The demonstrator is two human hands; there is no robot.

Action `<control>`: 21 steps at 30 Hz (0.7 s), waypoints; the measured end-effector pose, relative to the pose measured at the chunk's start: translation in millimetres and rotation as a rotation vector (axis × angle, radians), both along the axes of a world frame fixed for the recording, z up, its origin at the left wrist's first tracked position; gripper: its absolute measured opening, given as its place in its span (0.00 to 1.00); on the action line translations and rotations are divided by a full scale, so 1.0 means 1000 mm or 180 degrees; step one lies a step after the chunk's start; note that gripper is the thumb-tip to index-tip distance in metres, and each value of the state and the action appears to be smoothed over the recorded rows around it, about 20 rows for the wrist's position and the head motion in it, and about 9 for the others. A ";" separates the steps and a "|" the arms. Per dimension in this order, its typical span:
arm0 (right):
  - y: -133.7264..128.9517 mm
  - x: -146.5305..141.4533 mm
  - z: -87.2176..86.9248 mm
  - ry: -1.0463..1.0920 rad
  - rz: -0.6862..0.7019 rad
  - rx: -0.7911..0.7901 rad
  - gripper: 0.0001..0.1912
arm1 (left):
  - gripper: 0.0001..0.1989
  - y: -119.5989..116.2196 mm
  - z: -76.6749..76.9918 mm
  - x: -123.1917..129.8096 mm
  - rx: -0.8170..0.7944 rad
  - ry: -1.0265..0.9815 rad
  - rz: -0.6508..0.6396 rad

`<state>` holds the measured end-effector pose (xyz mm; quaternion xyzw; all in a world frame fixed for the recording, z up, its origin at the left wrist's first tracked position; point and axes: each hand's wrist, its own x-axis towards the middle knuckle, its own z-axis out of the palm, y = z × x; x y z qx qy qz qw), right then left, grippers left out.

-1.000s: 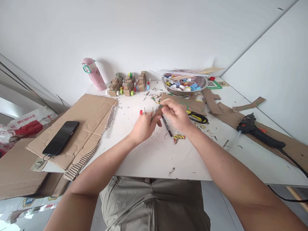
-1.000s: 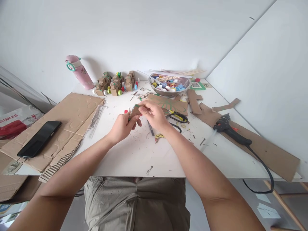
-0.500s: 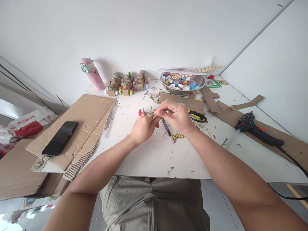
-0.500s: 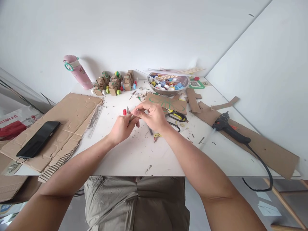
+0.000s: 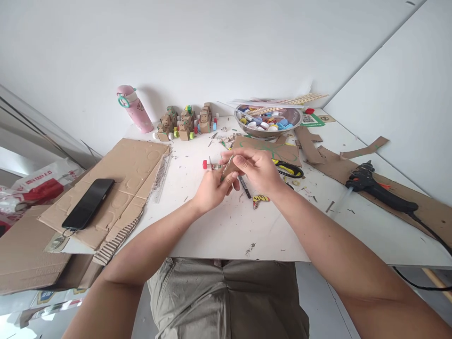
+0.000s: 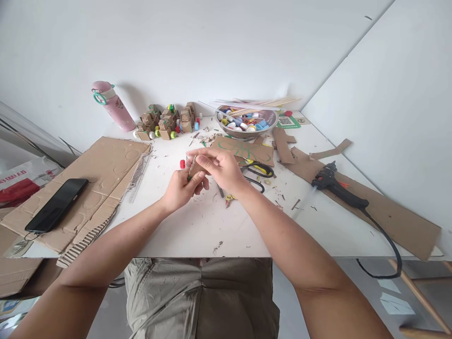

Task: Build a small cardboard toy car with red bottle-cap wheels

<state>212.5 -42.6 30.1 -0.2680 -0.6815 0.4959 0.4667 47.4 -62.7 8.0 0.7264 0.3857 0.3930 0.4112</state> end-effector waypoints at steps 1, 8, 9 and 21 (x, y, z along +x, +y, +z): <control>0.001 0.000 0.000 0.0021 0.0060 -0.0047 0.34 | 0.28 0.000 0.001 0.000 -0.0061 -0.0033 -0.0012; 0.003 0.002 -0.003 -0.0090 -0.0112 0.0017 0.35 | 0.33 0.006 -0.001 -0.004 -0.0327 -0.0199 -0.0148; 0.005 0.004 -0.004 -0.0189 -0.0122 0.0071 0.35 | 0.33 0.007 -0.003 -0.003 -0.0439 -0.0227 -0.0181; 0.022 0.028 -0.023 -0.1916 -0.0437 0.1517 0.42 | 0.38 0.020 -0.002 -0.006 -0.1462 -0.0762 -0.0044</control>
